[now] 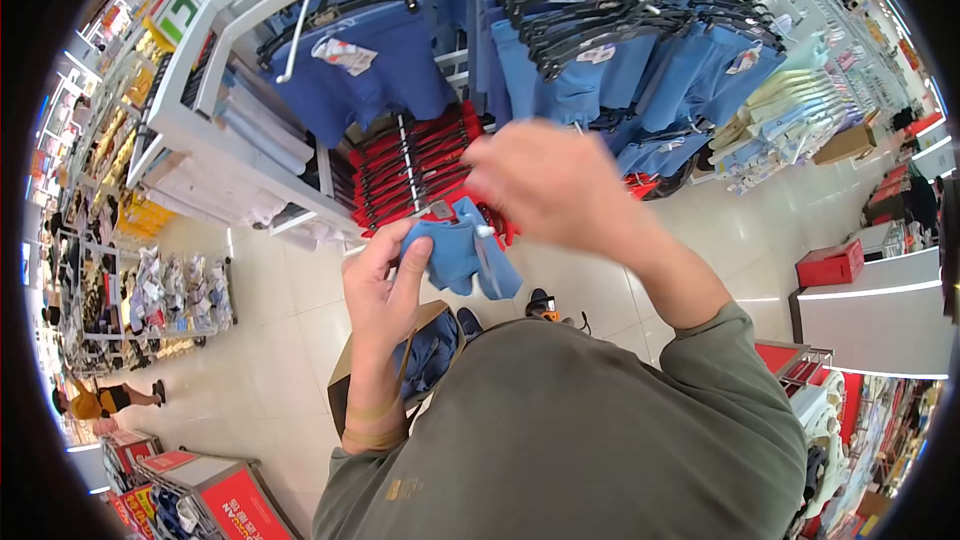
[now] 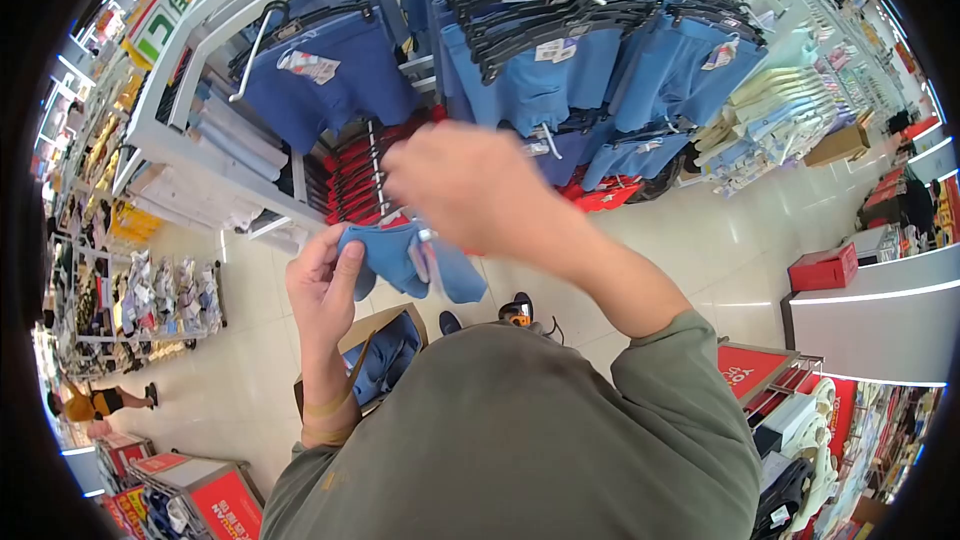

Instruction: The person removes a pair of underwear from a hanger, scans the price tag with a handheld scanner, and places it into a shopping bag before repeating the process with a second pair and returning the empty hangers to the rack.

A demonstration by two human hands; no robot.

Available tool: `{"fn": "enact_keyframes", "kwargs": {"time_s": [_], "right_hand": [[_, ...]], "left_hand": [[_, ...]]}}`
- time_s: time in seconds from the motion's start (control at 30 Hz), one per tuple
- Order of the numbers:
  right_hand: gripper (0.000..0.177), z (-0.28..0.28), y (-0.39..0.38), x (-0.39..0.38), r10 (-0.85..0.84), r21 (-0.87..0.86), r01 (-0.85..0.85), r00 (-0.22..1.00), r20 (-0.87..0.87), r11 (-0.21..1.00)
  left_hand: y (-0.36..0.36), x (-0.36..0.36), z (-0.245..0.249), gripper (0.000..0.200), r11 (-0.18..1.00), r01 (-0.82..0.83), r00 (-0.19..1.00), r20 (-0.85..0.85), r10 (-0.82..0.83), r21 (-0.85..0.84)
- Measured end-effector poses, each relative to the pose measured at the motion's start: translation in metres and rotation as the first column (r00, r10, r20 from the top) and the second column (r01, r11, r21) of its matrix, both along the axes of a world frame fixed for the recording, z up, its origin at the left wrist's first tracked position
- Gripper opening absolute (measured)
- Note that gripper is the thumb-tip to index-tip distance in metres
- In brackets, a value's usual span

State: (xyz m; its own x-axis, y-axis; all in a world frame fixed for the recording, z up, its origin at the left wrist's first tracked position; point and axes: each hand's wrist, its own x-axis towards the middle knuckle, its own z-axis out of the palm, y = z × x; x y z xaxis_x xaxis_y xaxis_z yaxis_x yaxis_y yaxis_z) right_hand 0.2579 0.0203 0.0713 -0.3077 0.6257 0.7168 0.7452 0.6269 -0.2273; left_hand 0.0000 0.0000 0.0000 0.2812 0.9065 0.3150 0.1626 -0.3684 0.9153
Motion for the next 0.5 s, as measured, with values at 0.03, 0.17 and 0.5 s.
{"fn": "enact_keyframes", "kwargs": {"time_s": [0.03, 0.17, 0.5], "right_hand": [[0.009, 0.001, 0.0, 0.002, -0.01, 0.005, 0.01, 1.0, 0.006, 1.0], [0.019, 0.006, 0.021, 0.128, -0.435, 0.064, 0.465, 0.862, -0.259, 0.883], [0.037, -0.045, 0.093, 0.186, -0.507, 0.039, 0.525, 0.836, -0.208, 0.85]], "left_hand": [[0.001, -0.003, 0.001, 0.023, 1.0, -0.007, 0.999, -0.037, 0.007, 0.012], [0.0, 0.006, 0.003, 0.021, 1.0, 0.007, 0.999, -0.042, -0.006, 0.03], [-0.008, 0.031, 0.004, 0.023, 1.0, 0.017, 0.999, -0.047, -0.017, 0.01]]}}
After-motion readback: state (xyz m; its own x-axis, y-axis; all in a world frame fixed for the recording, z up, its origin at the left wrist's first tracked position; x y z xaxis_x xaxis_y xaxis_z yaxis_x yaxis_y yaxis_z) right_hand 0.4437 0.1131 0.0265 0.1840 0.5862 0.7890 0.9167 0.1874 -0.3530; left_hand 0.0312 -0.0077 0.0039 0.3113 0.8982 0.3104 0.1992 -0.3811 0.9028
